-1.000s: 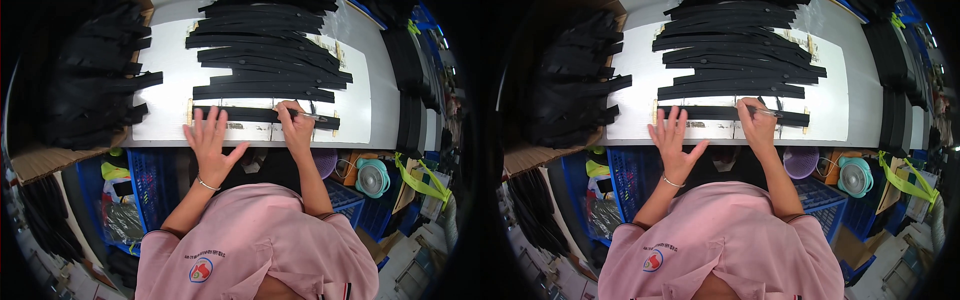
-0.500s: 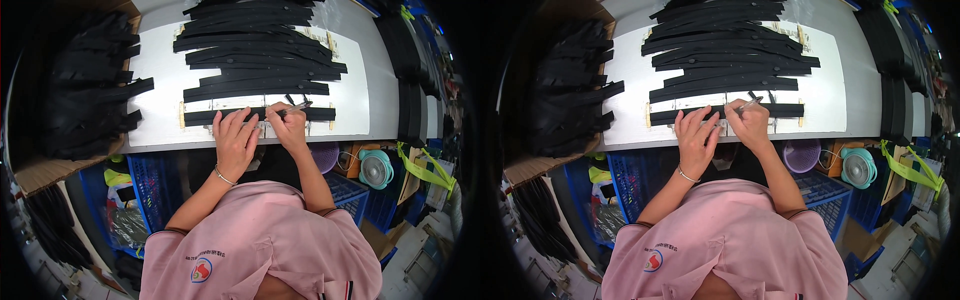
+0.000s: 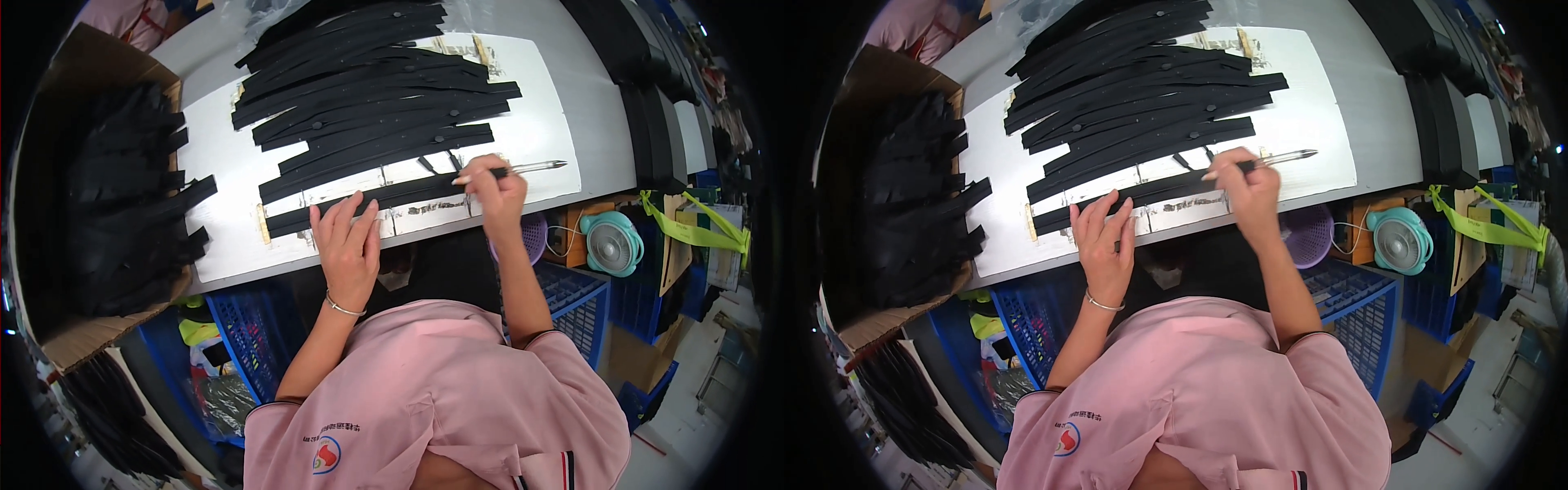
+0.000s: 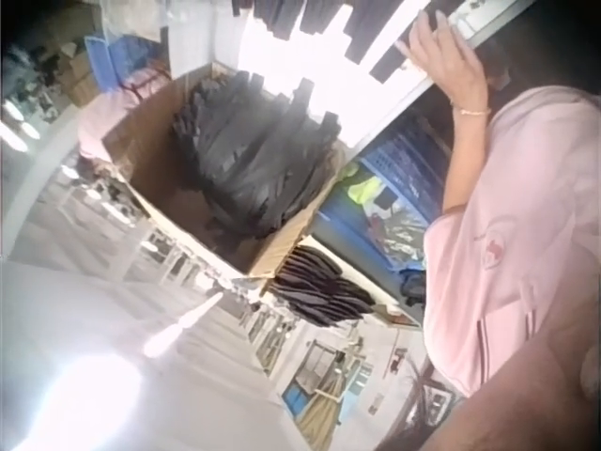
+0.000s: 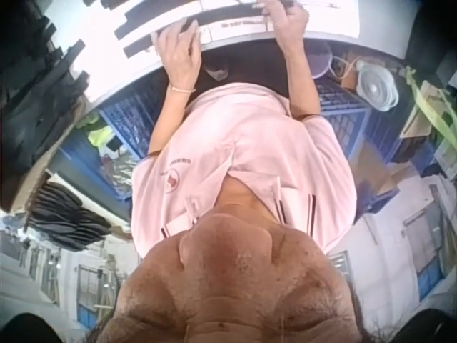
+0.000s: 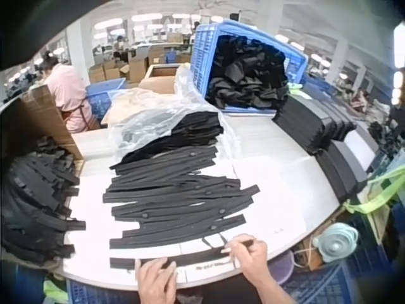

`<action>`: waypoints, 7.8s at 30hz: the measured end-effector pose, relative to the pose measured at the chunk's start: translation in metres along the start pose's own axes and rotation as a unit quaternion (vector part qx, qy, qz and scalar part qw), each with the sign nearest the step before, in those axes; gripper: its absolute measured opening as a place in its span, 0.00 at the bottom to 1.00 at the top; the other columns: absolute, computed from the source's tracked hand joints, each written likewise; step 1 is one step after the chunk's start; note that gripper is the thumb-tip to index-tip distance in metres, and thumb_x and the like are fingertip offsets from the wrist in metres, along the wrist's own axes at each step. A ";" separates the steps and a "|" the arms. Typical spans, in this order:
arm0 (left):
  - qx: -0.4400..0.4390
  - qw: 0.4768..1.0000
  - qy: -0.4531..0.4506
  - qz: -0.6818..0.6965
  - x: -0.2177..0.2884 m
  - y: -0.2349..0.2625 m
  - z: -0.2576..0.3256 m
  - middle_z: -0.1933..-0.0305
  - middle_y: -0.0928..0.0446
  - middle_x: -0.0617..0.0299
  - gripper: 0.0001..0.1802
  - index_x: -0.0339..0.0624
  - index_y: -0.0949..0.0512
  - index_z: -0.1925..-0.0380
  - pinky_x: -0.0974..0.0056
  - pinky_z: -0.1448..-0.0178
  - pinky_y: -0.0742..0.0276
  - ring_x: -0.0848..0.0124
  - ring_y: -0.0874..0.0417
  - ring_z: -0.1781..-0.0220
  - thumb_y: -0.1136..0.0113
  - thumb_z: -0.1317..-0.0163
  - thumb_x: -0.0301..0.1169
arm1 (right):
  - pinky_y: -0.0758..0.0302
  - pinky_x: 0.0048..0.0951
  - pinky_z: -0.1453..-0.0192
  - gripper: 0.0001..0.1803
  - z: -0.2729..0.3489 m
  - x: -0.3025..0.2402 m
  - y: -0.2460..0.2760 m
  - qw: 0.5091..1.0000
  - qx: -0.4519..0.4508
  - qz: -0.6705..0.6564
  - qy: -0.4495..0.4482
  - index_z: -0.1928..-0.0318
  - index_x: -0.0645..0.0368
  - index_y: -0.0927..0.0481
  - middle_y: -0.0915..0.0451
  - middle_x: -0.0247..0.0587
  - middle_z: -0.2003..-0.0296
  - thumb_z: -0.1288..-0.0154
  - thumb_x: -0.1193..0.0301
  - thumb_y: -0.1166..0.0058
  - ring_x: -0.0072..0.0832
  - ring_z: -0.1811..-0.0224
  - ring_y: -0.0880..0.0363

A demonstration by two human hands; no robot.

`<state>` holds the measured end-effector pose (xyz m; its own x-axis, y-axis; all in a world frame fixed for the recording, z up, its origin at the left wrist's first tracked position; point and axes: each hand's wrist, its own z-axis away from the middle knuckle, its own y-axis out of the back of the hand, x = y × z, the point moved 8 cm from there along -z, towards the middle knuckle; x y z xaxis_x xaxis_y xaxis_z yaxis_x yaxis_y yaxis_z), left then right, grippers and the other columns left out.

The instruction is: Marking and organizing black fabric strips on a workbench in an industrial setting.

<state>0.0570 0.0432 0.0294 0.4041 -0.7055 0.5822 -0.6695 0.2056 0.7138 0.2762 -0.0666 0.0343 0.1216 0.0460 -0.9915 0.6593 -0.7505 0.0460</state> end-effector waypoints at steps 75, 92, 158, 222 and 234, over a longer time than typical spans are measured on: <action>-0.060 0.982 -0.152 -0.097 -0.067 -0.148 -0.246 0.16 0.50 0.48 0.45 0.58 0.37 0.22 0.28 0.19 0.78 0.51 0.62 0.13 0.44 0.36 0.64 | 0.44 0.16 0.73 0.15 -0.003 0.058 0.053 0.997 0.027 0.074 -0.007 0.70 0.59 0.25 0.27 0.28 0.74 0.22 0.70 0.53 0.11 0.77 0.37; -0.039 0.990 -0.128 -0.040 -0.054 -0.088 -0.216 0.18 0.50 0.39 0.44 0.39 0.34 0.27 0.37 0.15 0.73 0.46 0.63 0.13 0.29 0.39 0.44 | 0.43 0.14 0.74 0.11 -0.005 0.055 0.046 0.997 0.020 0.068 -0.002 0.63 0.60 0.21 0.25 0.28 0.73 0.21 0.69 0.49 0.10 0.76 0.37; -0.216 0.834 -0.075 -0.503 -0.200 0.185 -0.015 0.41 0.22 0.46 0.29 0.33 0.30 0.33 0.44 0.24 0.36 0.48 0.26 0.32 0.46 0.36 0.26 | 0.32 0.34 0.77 0.23 -0.009 0.061 0.028 0.990 0.082 0.113 0.037 0.78 0.65 0.19 0.28 0.44 0.89 0.29 0.61 0.38 0.25 0.86 0.31; 0.071 0.903 -0.112 -0.409 -0.170 0.159 -0.066 0.65 0.27 0.64 0.10 0.46 0.23 0.61 0.45 0.17 0.48 0.66 0.22 0.51 0.41 0.41 0.21 | 0.40 0.16 0.72 0.11 -0.021 0.064 0.038 0.995 -0.014 0.088 0.033 0.62 0.61 0.20 0.26 0.28 0.76 0.22 0.68 0.45 0.11 0.76 0.36; -0.209 0.933 0.044 -0.291 -0.178 0.145 -0.033 0.21 0.41 0.53 0.43 0.47 0.37 0.26 0.41 0.14 0.67 0.57 0.51 0.14 0.39 0.46 0.18 | 0.38 0.17 0.71 0.11 -0.021 0.065 0.039 0.993 -0.019 0.106 0.037 0.62 0.62 0.20 0.25 0.28 0.75 0.21 0.67 0.46 0.13 0.75 0.35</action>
<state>-0.0914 0.2210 0.0417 0.6854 -0.7252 0.0652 -0.0269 0.0643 0.9976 0.3258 -0.0790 -0.0262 0.3145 -0.0611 -0.9473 0.6406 -0.7228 0.2593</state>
